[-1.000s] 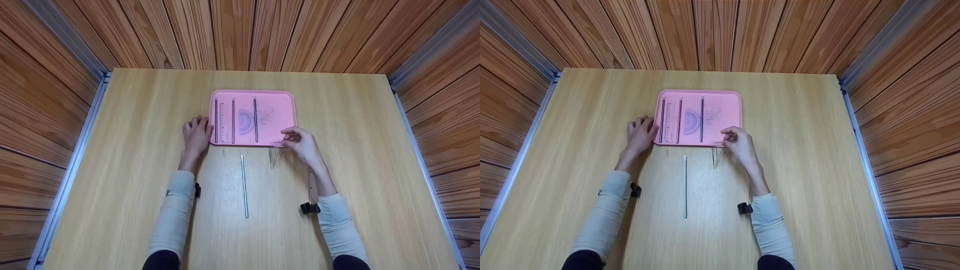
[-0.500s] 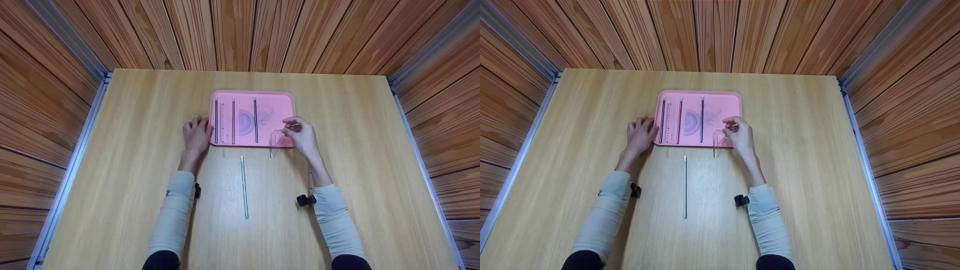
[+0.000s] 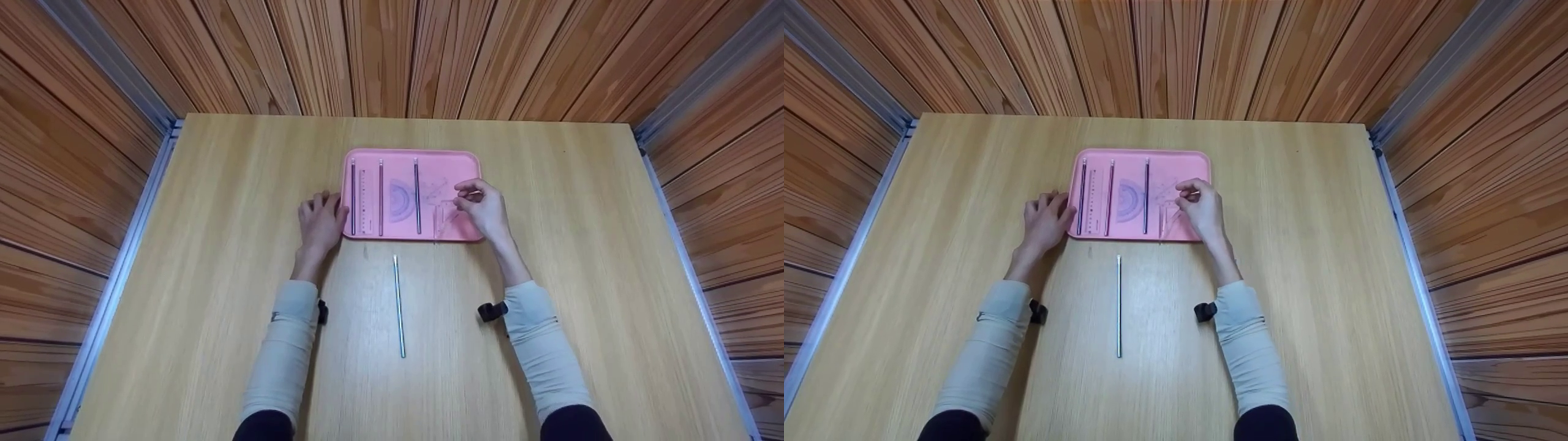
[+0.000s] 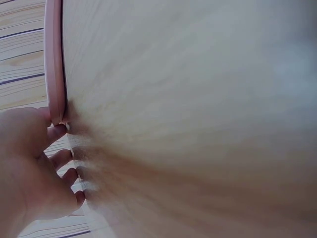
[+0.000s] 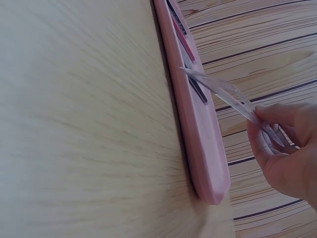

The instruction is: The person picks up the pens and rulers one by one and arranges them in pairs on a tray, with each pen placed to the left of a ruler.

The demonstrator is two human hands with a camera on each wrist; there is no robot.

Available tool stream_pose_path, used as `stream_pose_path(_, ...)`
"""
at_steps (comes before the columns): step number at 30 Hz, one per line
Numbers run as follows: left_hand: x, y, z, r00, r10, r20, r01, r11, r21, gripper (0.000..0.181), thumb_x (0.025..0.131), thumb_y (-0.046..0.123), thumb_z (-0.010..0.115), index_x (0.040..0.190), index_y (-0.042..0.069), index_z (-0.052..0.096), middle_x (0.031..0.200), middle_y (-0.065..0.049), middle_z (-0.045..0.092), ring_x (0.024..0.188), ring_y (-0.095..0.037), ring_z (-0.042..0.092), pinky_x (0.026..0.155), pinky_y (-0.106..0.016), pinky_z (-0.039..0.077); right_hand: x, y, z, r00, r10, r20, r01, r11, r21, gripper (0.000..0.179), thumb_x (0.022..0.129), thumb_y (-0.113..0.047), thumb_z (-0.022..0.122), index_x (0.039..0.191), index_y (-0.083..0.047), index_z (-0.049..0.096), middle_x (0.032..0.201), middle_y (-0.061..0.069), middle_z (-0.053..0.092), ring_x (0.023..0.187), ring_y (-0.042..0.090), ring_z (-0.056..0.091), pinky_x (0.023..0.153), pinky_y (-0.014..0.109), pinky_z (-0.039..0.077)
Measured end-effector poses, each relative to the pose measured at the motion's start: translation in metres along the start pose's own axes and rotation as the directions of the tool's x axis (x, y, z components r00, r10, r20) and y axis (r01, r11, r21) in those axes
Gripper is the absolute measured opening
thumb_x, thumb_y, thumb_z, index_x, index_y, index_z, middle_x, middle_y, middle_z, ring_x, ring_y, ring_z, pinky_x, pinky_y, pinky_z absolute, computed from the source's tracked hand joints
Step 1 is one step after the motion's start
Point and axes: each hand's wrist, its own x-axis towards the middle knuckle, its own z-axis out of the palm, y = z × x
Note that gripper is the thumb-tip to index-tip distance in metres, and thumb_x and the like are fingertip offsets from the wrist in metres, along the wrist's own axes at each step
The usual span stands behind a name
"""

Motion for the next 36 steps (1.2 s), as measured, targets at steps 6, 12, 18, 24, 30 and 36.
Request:
stream_pose_path(6, 0.000, 0.000, 0.000, 1.000, 0.005, -0.002, -0.005, 1.000, 0.001, 0.047, 0.105, 0.037, 0.045, 0.147, 0.017, 0.048, 0.156, -0.014, 0.034, 0.131, -0.037, 0.029, 0.110, -0.049, 0.020, 0.010, 0.000, 0.006, 1.000, -0.013, -0.024, 0.012, 1.000, -0.027, 0.021, 0.085, 0.007, 0.069, 0.106, 0.006, 0.068, 0.091, 0.010, 0.066, 0.078, 0.011, 0.062, 0.071, 0.022, 0.056)
stream_pose_path(12, 0.001, 0.000, 0.000, 1.000, 0.001, 0.009, -0.001, 1.000, 0.001, 0.048, 0.105, 0.038, 0.045, 0.147, 0.017, 0.048, 0.156, -0.015, 0.034, 0.132, -0.038, 0.028, 0.111, -0.050, 0.018, 0.021, 0.000, 0.012, 0.999, -0.028, -0.021, 0.028, 0.999, -0.026, 0.019, 0.085, 0.008, 0.068, 0.104, 0.008, 0.068, 0.087, 0.006, 0.063, 0.075, 0.010, 0.061, 0.068, 0.022, 0.056)
stream_pose_path(18, 0.001, 0.000, 0.000, 1.000, -0.015, 0.013, 0.015, 1.000, -0.009, 0.048, 0.105, 0.039, 0.045, 0.148, 0.017, 0.047, 0.156, -0.014, 0.033, 0.133, -0.037, 0.027, 0.112, -0.050, 0.019, 0.030, 0.001, 0.017, 0.999, -0.030, -0.021, 0.029, 0.999, -0.043, 0.019, 0.085, 0.010, 0.068, 0.104, 0.008, 0.067, 0.083, 0.000, 0.061, 0.075, 0.009, 0.060, 0.067, 0.018, 0.054)
stream_pose_path(24, 0.001, 0.000, 0.000, 0.999, -0.034, 0.021, 0.034, 0.999, -0.020, 0.050, 0.104, 0.041, 0.044, 0.149, 0.019, 0.046, 0.158, -0.012, 0.031, 0.135, -0.036, 0.025, 0.112, -0.050, 0.020, 0.037, 0.005, 0.022, 0.999, -0.034, -0.028, 0.030, 0.993, -0.118, 0.019, 0.084, 0.008, 0.068, 0.103, 0.004, 0.070, 0.086, 0.005, 0.066, 0.081, 0.013, 0.059, 0.069, 0.017, 0.050)
stream_pose_path(30, 0.001, -0.001, 0.000, 0.999, -0.037, 0.025, 0.038, 0.999, -0.019, 0.050, 0.104, 0.042, 0.044, 0.149, 0.020, 0.045, 0.158, -0.011, 0.030, 0.136, -0.036, 0.024, 0.113, -0.051, 0.020, 0.043, 0.010, 0.026, 0.999, -0.036, -0.018, 0.033, 0.985, -0.170, 0.019, 0.085, 0.007, 0.067, 0.102, 0.003, 0.070, 0.086, 0.003, 0.064, 0.082, 0.015, 0.059, 0.076, 0.021, 0.048)
stream_pose_path(36, 0.002, -0.001, 0.001, 0.998, -0.057, 0.035, 0.058, 0.998, -0.023, 0.050, 0.104, 0.043, 0.044, 0.150, 0.022, 0.045, 0.160, -0.009, 0.029, 0.138, -0.034, 0.023, 0.113, -0.050, 0.021, 0.047, 0.018, 0.030, 0.998, -0.064, 0.019, 0.066, 0.964, -0.259, 0.019, 0.086, 0.009, 0.062, 0.102, 0.004, 0.069, 0.096, 0.019, 0.069, 0.087, 0.021, 0.062, 0.081, 0.024, 0.049)
